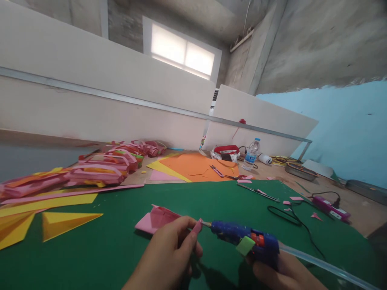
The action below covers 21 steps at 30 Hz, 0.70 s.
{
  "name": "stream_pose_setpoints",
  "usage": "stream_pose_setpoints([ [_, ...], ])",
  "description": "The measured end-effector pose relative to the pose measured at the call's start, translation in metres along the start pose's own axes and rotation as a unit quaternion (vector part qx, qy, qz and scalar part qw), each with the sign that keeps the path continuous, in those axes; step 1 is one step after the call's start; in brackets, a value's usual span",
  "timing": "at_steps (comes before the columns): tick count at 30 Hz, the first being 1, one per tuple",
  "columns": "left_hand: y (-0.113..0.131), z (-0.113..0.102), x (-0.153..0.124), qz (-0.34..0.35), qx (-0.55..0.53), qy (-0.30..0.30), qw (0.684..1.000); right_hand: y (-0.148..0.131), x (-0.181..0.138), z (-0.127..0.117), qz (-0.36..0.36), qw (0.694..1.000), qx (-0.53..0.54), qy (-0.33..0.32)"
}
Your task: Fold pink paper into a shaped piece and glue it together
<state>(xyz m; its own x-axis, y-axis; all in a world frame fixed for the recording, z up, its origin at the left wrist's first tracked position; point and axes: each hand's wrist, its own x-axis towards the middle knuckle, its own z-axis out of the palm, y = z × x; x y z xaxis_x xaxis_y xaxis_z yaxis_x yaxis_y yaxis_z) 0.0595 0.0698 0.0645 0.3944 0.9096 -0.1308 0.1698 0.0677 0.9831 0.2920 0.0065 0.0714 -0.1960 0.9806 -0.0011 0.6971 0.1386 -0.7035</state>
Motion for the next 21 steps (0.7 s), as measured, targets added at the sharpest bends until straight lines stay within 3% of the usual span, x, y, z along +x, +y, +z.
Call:
stream_pose_setpoints([
  [7, 0.003, 0.001, -0.002, -0.023, -0.005, 0.008, 1.000, -0.012, 0.000, -0.002, -0.024, 0.998, -0.014, 0.056],
  [13, 0.001, 0.002, -0.002, -0.009, -0.052, 0.007, 0.999, -0.020, 0.001, 0.002, -0.068, 0.997, -0.017, 0.038],
  [17, 0.007, 0.003, -0.005, -0.041, -0.082, 0.032, 0.995, 0.003, 0.008, -0.007, -0.088, 0.990, -0.078, 0.081],
  [21, 0.005, 0.003, -0.005, -0.027, -0.086, 0.055, 0.994, 0.048, 0.029, -0.040, -0.096, 0.957, -0.245, 0.123],
])
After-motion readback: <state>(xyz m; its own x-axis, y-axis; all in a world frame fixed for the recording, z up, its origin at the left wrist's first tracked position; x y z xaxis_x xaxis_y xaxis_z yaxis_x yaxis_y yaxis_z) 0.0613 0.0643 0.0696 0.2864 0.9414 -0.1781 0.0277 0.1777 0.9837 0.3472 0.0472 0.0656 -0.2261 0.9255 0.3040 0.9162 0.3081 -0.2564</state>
